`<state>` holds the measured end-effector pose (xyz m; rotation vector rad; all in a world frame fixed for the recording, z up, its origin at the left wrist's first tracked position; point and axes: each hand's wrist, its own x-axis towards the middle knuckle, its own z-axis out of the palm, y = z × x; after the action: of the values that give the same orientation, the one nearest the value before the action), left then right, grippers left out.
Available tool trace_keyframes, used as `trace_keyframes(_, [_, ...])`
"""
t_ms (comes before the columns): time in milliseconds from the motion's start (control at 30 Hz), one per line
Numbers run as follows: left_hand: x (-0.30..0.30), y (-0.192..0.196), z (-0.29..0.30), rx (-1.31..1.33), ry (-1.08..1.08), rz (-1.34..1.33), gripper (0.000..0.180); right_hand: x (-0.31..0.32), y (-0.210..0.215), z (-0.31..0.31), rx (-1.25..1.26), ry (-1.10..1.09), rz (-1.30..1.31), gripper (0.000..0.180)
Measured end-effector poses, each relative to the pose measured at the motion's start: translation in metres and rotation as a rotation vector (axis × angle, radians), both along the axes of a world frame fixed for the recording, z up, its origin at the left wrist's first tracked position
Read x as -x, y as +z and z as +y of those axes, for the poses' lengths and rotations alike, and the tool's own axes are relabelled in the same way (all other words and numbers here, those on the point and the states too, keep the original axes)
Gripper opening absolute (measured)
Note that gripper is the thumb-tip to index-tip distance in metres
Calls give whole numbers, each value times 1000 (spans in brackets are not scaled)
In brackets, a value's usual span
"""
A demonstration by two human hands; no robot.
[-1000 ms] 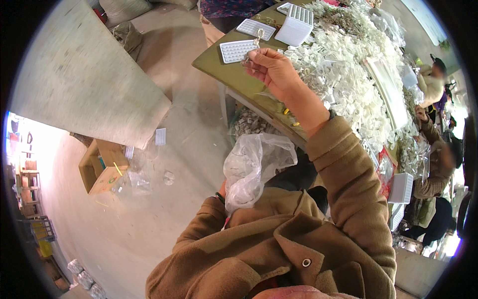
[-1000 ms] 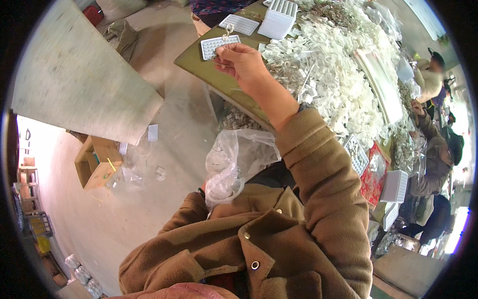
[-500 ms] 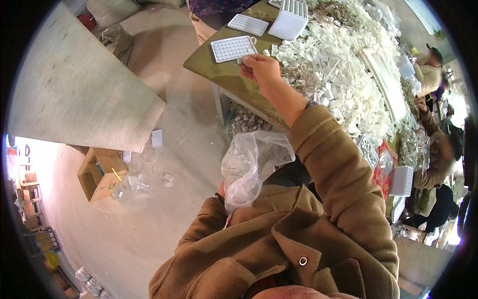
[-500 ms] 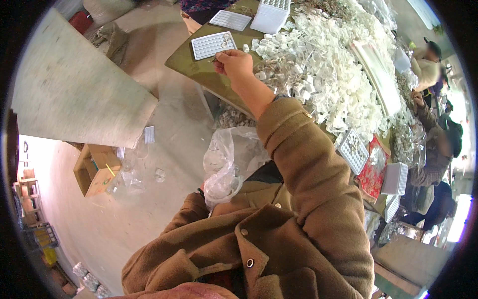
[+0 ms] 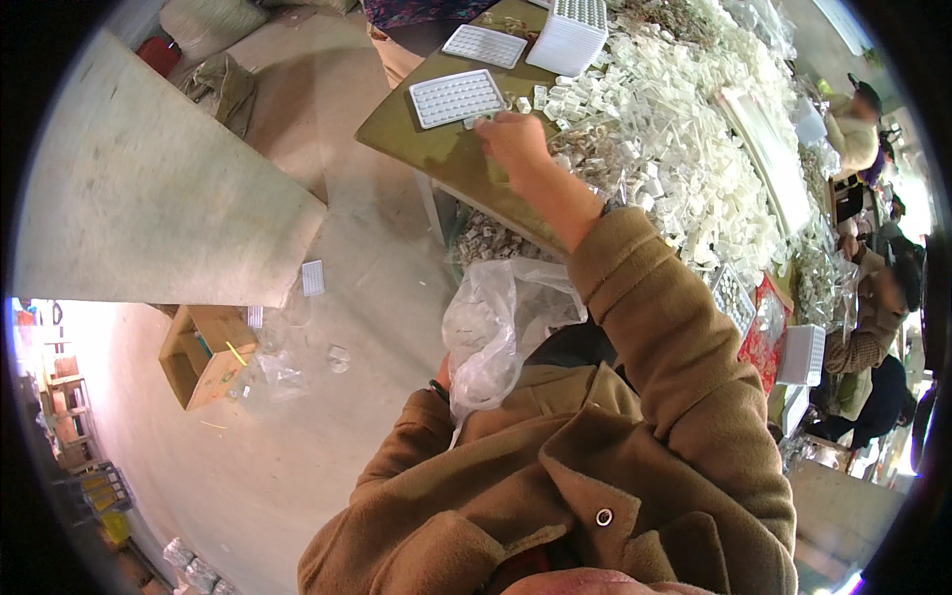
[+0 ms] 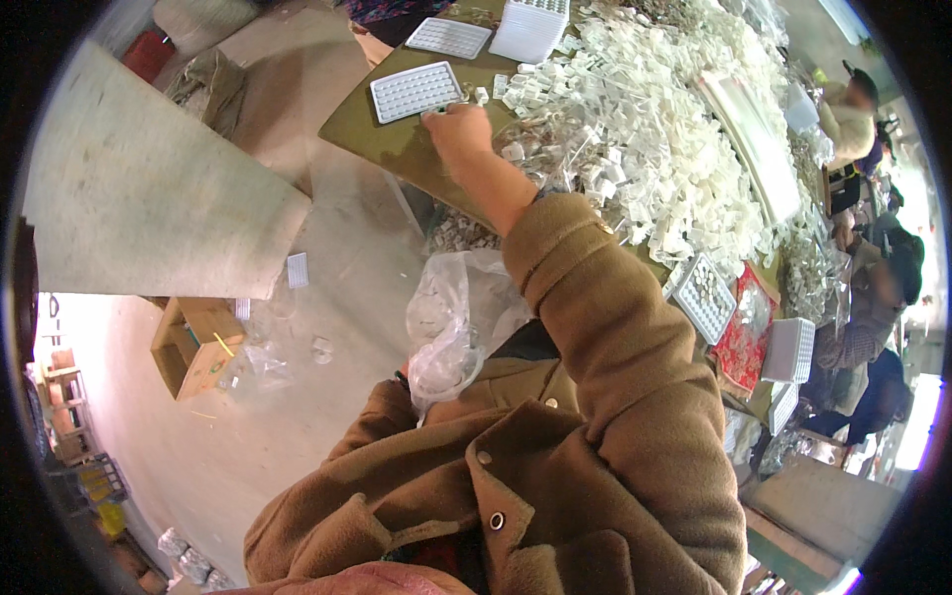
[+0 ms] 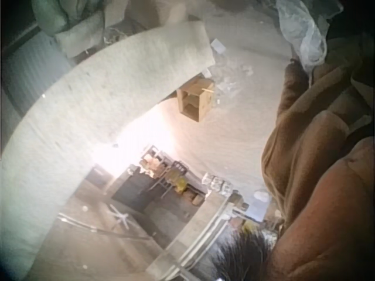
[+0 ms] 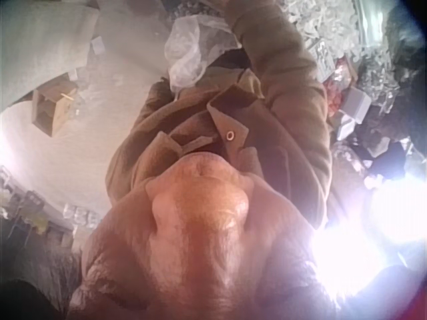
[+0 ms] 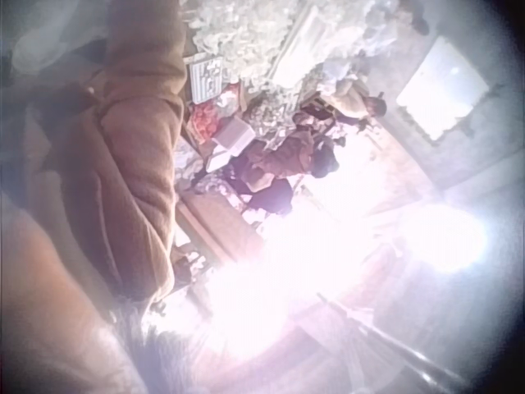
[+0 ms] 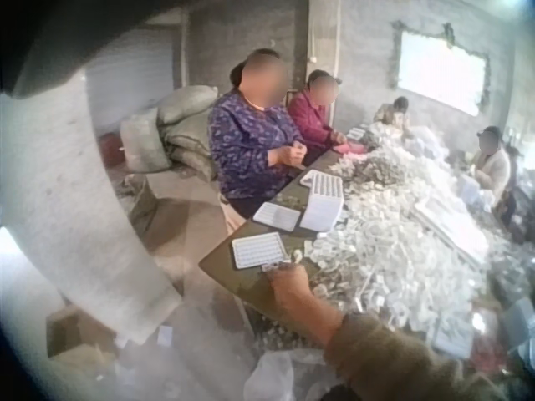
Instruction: The person assembles small jewelry components by hand, attaching white rectangular pieces to metal findings and placing them into a tray. They then gather loose components into a plastic bag and move a cardboard box and a large bag of components to the floor.
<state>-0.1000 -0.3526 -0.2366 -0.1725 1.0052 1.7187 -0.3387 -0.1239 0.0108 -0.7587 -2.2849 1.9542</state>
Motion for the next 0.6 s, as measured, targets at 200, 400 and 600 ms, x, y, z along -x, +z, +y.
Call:
trace_keyframes(200, [20,18,21,-11,-61,48,50,-72,34,-54,-540,368,676,41])
trace_keyframes(400, [55,48,50,-63,-227,223,50,-189,44,-37,-623,735,641,54])
trace_keyframes(600, [73,96,98,-122,-636,554,50,-297,8,50,-826,469,12,76])
